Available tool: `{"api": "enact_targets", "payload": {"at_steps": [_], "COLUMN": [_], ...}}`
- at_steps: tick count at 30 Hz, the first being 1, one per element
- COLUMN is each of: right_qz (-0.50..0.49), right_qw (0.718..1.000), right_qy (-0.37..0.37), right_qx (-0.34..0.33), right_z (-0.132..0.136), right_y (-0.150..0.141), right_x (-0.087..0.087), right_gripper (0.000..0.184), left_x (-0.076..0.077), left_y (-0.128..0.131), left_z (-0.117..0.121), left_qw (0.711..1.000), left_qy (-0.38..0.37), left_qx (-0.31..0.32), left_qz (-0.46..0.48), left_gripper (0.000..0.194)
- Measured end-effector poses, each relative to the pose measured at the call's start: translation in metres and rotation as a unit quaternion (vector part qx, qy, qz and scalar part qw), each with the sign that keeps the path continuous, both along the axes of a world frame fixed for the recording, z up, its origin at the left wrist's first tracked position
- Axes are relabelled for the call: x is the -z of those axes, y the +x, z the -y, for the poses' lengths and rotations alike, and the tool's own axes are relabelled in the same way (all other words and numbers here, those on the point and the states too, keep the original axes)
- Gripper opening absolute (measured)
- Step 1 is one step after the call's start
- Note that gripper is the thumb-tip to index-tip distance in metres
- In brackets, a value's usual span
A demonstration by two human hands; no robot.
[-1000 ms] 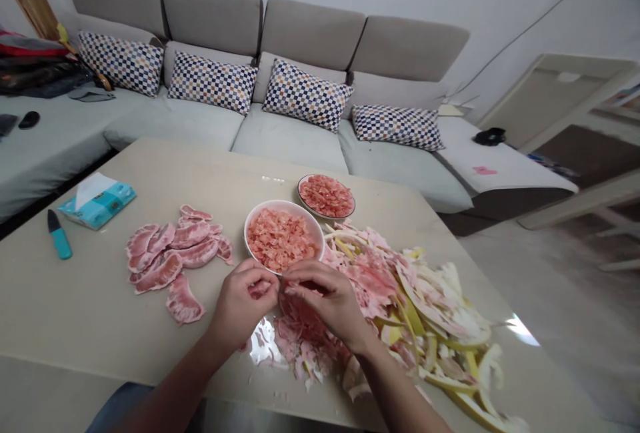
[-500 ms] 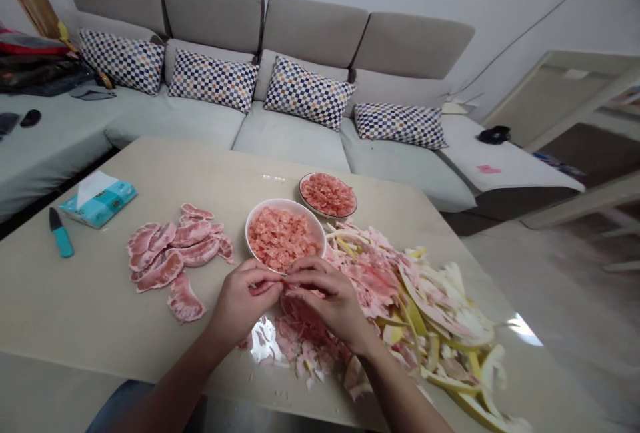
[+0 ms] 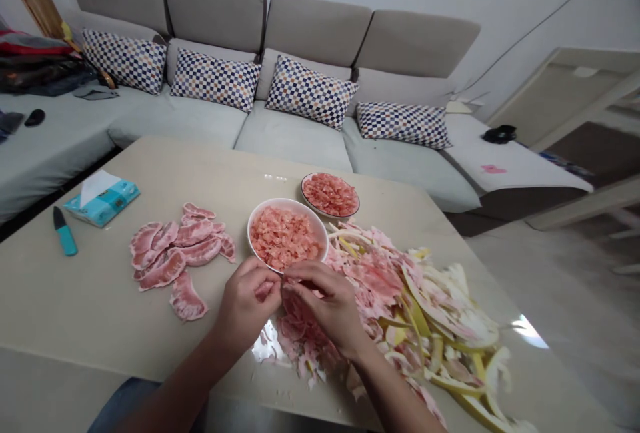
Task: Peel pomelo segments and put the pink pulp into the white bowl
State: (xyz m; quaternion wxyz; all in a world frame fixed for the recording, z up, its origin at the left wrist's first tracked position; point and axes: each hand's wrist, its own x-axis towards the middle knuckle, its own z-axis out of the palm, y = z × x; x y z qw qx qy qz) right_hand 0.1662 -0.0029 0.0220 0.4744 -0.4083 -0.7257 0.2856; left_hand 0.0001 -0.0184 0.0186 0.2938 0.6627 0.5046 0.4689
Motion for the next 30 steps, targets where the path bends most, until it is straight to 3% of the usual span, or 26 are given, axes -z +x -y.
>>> {"api": "enact_targets", "payload": {"at_steps": [3,5,9,11,14,18,25,30], "right_qz": [-0.035,-0.075,-0.188,-0.216,-0.204,-0.136,0.023,0.069], "right_qw": [0.997,0.986,0.921,0.896,0.896,0.921,0.979,0.981], "right_qy": [-0.06,-0.14,-0.337,-0.375,-0.374,-0.35,-0.202,-0.175], "right_qx": [0.042,0.05,-0.049,-0.097,-0.122,-0.1,-0.029,-0.036], "right_z": [-0.001,-0.003,-0.007,-0.008,-0.01,-0.013,-0.016,-0.019], "right_y": [-0.001,0.0,0.003,0.005,0.006,0.006,0.005,0.007], "right_x": [0.003,0.005,0.008,0.007,0.004,0.0,-0.014,-0.027], "right_gripper": [0.009,0.011,0.028,0.03,0.035,0.032,0.019,0.017], "left_x": [0.0,-0.001,-0.001,-0.001,0.0,0.0,0.001,0.005], "left_y": [0.001,0.001,-0.002,-0.003,-0.004,-0.004,-0.004,-0.007], "left_z": [0.001,0.001,-0.003,-0.005,-0.006,-0.007,-0.007,-0.011], "left_qw": [1.0,0.999,0.997,0.997,0.996,0.994,0.992,0.985], "left_qy": [-0.01,-0.03,-0.055,-0.057,-0.06,-0.07,-0.075,-0.1], "left_qx": [0.001,0.004,-0.005,-0.008,-0.012,-0.019,-0.022,-0.023], "left_qz": [0.017,0.039,0.051,0.053,0.063,0.085,0.095,0.137], "left_gripper": [0.016,0.015,0.013,0.012,0.012,0.011,0.01,0.007]}}
